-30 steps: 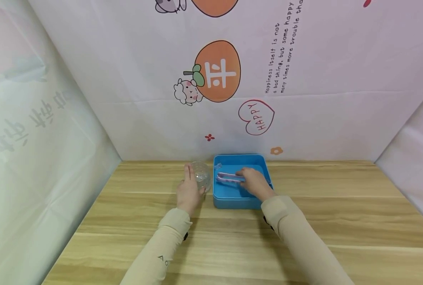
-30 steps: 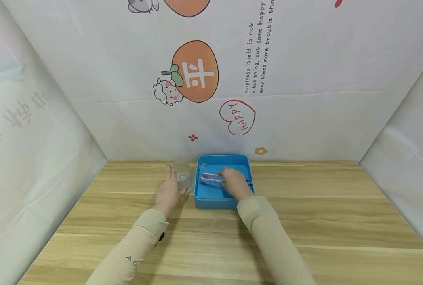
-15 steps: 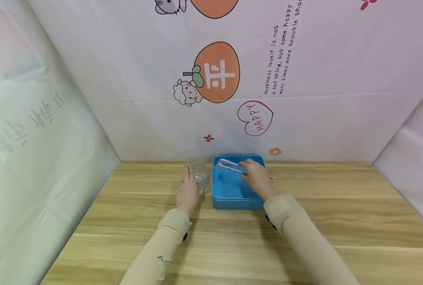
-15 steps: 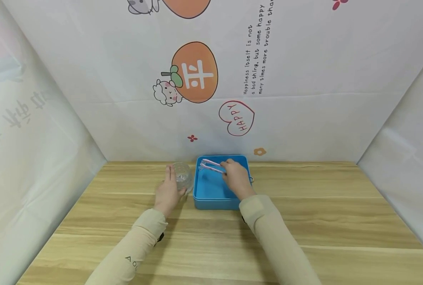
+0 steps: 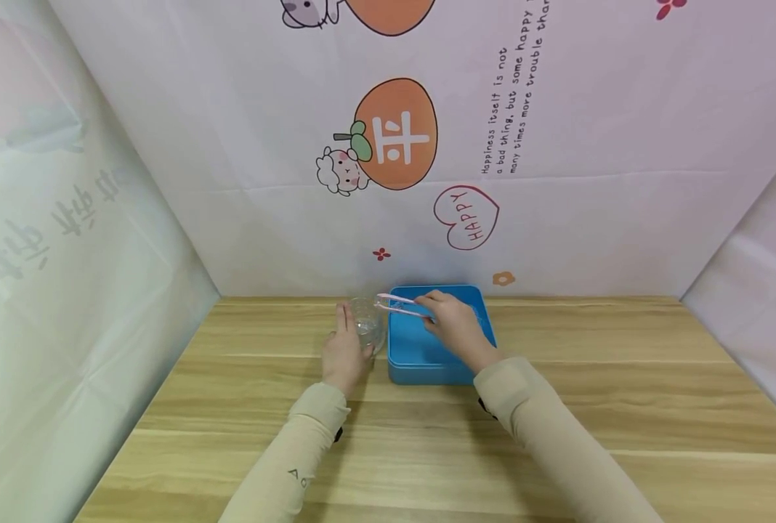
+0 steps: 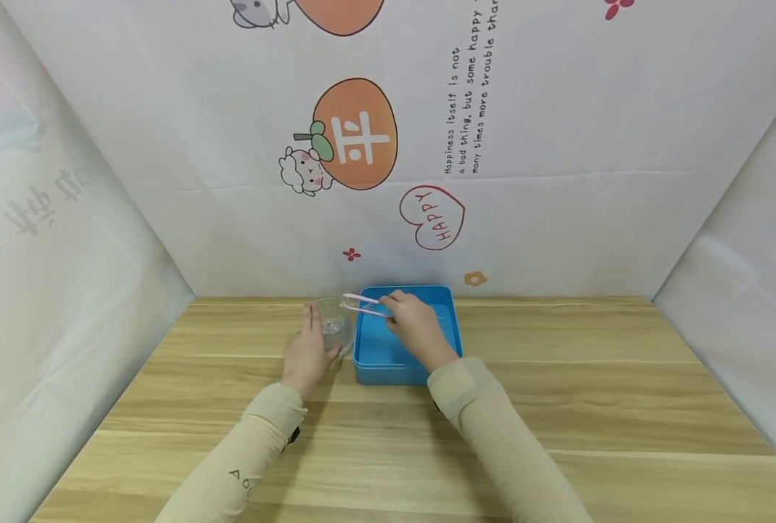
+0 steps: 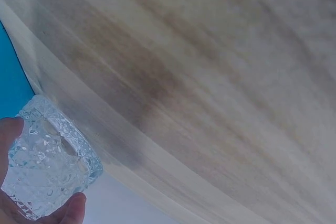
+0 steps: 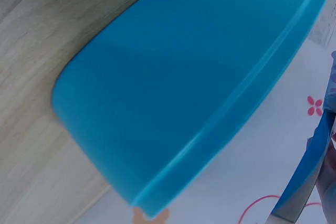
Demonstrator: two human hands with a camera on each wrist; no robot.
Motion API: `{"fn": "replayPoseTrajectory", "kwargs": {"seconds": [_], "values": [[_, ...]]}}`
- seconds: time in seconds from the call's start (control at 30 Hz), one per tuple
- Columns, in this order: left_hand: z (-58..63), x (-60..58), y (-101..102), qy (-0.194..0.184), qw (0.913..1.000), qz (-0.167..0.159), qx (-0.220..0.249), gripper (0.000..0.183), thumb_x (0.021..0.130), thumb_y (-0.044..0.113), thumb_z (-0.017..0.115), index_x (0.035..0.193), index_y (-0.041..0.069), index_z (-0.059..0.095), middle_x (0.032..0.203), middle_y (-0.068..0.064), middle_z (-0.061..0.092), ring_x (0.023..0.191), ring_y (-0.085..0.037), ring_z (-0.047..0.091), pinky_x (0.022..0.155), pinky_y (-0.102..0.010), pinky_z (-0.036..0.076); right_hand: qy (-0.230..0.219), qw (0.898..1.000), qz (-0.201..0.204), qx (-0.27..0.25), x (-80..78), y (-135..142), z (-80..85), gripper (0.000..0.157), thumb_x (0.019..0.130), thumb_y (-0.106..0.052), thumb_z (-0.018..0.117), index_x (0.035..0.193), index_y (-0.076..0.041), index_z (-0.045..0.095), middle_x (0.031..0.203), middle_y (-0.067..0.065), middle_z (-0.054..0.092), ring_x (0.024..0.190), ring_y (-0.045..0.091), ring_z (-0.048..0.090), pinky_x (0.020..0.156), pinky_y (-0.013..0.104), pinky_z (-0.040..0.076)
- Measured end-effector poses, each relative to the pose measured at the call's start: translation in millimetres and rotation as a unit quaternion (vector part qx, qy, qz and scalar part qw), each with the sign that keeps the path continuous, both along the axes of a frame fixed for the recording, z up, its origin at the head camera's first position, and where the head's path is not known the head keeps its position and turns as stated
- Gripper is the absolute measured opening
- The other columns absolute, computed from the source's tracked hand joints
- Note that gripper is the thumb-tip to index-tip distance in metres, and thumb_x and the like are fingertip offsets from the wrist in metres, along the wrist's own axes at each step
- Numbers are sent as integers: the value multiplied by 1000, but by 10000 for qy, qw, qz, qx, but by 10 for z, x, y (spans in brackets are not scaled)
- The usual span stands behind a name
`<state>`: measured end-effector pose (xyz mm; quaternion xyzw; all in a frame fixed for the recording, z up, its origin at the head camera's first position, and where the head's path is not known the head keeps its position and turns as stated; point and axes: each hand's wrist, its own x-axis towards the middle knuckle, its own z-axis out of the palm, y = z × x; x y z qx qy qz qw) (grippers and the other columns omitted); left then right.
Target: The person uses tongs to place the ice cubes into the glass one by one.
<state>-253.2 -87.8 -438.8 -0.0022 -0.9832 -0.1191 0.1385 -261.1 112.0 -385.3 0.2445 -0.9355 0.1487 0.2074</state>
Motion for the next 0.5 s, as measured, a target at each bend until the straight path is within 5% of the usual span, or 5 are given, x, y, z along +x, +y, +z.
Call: {"fn": "replayPoseTrajectory", "kwargs": {"seconds": [0.5], "values": [[7,-14,-14,-74,9999,-47,88,96,80,35,76,149,-3,23,156,-18,28,82,-30,64,68,-35,55,-47,9990,373,226,32,-155,-39,32,80,-9,75,112,-7,70,107,9,70,93,23,68,75,33,58]]}}
